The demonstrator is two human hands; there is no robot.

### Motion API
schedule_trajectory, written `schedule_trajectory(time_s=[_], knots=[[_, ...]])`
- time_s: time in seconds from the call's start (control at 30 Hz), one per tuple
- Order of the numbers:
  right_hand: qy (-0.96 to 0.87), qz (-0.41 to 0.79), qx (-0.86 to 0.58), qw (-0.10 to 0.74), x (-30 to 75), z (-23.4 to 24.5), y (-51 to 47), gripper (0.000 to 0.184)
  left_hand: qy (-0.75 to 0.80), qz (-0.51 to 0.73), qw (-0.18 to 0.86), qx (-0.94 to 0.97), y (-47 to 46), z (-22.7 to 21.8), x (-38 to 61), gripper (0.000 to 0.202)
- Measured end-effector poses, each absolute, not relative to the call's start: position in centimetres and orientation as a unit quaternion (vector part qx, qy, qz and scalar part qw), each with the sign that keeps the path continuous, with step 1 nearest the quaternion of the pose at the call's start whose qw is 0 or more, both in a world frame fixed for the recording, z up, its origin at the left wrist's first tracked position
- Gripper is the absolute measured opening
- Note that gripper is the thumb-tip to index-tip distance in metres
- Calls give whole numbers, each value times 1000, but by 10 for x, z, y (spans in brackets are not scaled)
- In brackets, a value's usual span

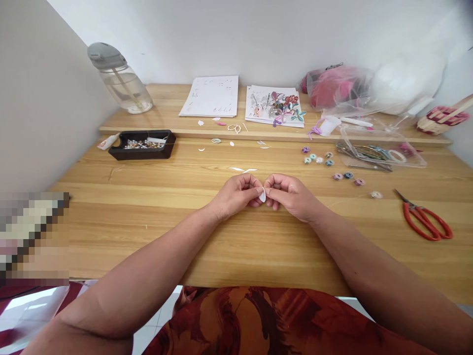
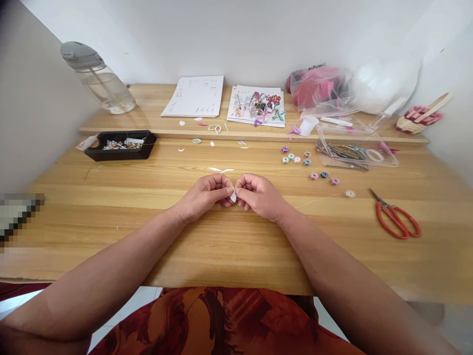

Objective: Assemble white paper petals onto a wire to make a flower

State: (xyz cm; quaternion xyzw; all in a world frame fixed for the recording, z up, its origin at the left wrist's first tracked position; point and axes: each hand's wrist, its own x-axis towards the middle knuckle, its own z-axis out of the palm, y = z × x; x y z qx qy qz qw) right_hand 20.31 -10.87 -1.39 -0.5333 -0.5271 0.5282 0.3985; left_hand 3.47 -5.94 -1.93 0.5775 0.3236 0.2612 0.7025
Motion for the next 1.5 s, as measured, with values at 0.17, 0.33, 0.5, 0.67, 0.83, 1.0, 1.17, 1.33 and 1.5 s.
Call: schedule_trajectory(time_s=[0.17, 0.33, 0.5, 0.67, 0.83, 1.0, 1.17, 1.33, 1.5], knots=[[-527, 530, -530, 400, 203, -13, -109, 18, 320, 266, 705, 575, -60, -19, 35, 18], [-527, 535, -522, 404, 206, -15, -109, 18, 313, 271, 710, 570, -60, -19, 35, 19], [-514, 537, -520, 422, 206, -17, -108, 22, 314, 275, 716, 559, -59, -20, 34, 24], [-483, 539, -525, 447, 205, -19, -106, 28, 302, 278, 722, 557, -58, -22, 35, 30], [-476, 546, -522, 450, 205, -20, -106, 31, 305, 288, 722, 551, -57, -25, 36, 31], [-471, 541, -526, 456, 202, -21, -107, 31, 311, 277, 724, 550, -57, -24, 35, 31], [-433, 537, -528, 495, 203, -18, -106, 28, 314, 267, 714, 566, -58, -21, 34, 31], [-452, 479, -582, 476, 220, -11, -101, 26, 321, 278, 725, 542, -59, -21, 36, 32], [-532, 324, -702, 346, 239, -8, -98, 17, 326, 291, 726, 531, -58, -23, 37, 29]])
